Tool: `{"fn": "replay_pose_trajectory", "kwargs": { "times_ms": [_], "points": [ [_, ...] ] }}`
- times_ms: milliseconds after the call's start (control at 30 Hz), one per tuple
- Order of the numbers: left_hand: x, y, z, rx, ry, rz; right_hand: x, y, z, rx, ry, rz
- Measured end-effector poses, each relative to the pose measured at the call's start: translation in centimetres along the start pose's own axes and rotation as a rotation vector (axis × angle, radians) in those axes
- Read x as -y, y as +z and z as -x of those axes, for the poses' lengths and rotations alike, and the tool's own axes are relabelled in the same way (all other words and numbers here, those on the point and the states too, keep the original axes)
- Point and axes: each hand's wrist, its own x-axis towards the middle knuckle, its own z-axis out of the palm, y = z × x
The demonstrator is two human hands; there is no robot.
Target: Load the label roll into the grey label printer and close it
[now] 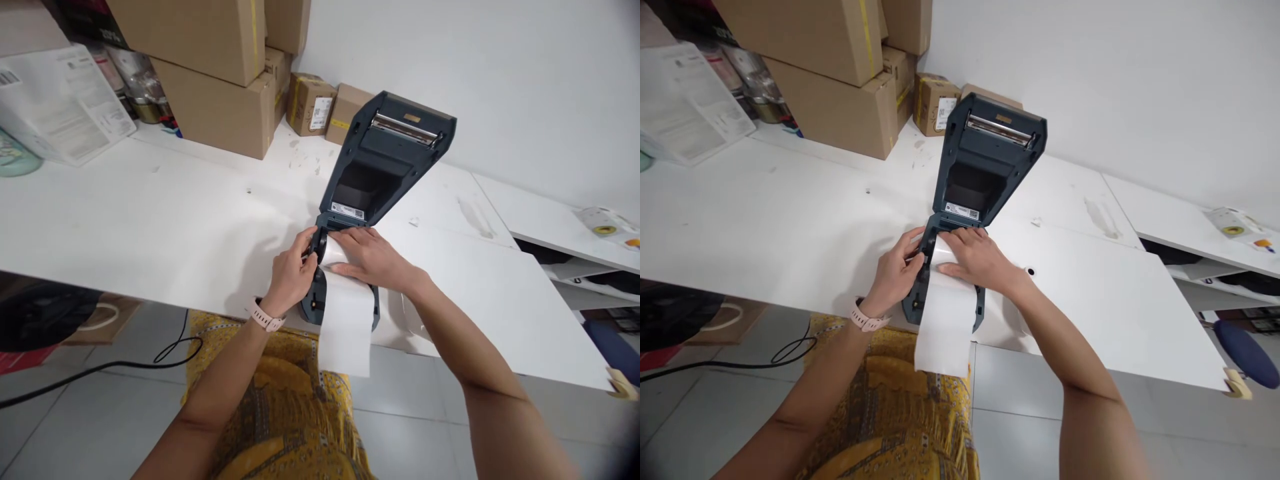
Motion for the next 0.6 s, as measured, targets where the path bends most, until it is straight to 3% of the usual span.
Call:
{"fn": "replay_pose_trajectory", "kwargs": {
  "times_ms": [133, 267, 400, 600],
  "points": [
    [0.1, 0.1, 0.0, 0.002, 0.011, 0.02, 3.8, 1.5, 4.6, -0.159, -0.122, -0.045],
    [0.2, 0.2, 0.0, 0.0, 0.014, 0.012, 7.3, 4.5, 7.9, -0.229, -0.061, 0.058],
    [0.3, 0.3, 0.0, -0.01, 0.017, 0.021, 9.3, 6.0, 8.6, -0.277, 0.014, 0.119],
    [0.4, 0.4, 0.0, -0.002, -0.003, 0.078, 10.4, 6.2, 8.4, -0.317, 0.051, 0.131]
  ]
}}
